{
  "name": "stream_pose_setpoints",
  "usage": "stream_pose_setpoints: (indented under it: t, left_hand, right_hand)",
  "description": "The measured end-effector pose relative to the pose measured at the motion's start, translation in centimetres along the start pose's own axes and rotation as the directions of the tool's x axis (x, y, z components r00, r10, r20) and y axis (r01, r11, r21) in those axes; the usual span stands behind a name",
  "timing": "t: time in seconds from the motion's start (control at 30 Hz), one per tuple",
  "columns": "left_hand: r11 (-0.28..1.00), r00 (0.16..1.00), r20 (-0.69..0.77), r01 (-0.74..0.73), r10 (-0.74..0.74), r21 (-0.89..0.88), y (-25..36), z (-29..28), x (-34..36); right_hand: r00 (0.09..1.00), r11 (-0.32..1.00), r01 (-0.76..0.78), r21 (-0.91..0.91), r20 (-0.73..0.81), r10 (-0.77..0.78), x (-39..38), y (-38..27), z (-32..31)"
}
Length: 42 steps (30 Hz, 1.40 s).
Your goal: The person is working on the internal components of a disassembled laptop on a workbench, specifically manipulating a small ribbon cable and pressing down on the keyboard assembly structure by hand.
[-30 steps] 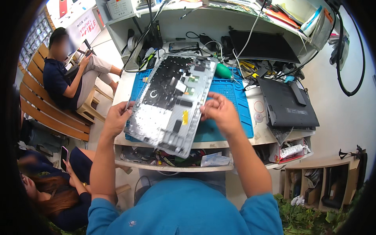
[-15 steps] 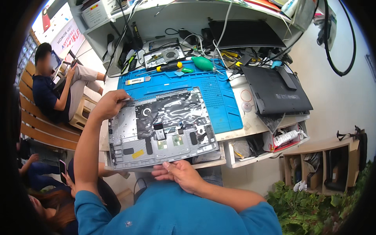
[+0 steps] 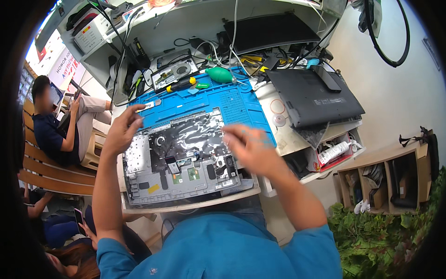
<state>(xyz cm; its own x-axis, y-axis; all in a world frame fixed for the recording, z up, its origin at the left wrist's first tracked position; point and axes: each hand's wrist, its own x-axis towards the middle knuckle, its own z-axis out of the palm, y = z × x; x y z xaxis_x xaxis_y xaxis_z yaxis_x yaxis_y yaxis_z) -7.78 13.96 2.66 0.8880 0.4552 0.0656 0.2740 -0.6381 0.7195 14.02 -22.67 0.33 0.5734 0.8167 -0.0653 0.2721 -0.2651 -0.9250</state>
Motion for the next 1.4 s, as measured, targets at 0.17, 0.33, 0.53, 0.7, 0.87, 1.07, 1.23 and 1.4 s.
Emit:
stream_pose_setpoints:
  t: [0.17,0.33,0.53,0.7,0.87,1.07,1.23,1.4]
  left_hand:
    - [0.973,0.977,0.054,-0.212,0.207,0.091,6.3,6.4,3.0]
    - [0.963,0.974,0.038,-0.227,0.224,0.146,7.0,10.7,5.5]
    - [0.935,0.988,0.042,-0.155,0.150,0.320,7.3,12.6,5.3]
    - [0.925,0.985,0.014,-0.167,0.172,0.341,7.0,13.2,5.0]
    - [0.919,0.984,0.001,-0.168,0.180,0.355,6.9,13.3,5.1]
    - [0.915,0.987,0.004,-0.151,0.161,0.373,6.9,13.2,5.3]
    - [0.908,0.984,0.015,-0.171,0.179,0.382,7.2,13.2,5.3]
    - [0.897,0.983,0.009,-0.170,0.183,0.407,6.8,13.5,5.3]
  right_hand:
    - [0.971,0.956,0.152,-0.252,-0.144,-0.193,9.7,3.1,-1.3]
    - [0.957,0.927,0.203,-0.315,-0.135,-0.255,11.0,4.4,0.7]
    - [0.947,0.888,0.244,-0.388,-0.103,-0.305,10.4,4.7,0.9]
    - [0.944,0.897,0.258,-0.359,-0.105,-0.314,10.3,4.7,0.7]
    - [0.951,0.908,0.246,-0.339,-0.099,-0.295,10.3,4.4,0.6]
    - [0.942,0.900,0.265,-0.345,-0.108,-0.319,10.4,4.7,0.7]
    - [0.935,0.892,0.278,-0.356,-0.112,-0.336,10.4,4.9,0.8]
    - [0.929,0.885,0.283,-0.371,-0.124,-0.349,10.3,4.9,1.0]
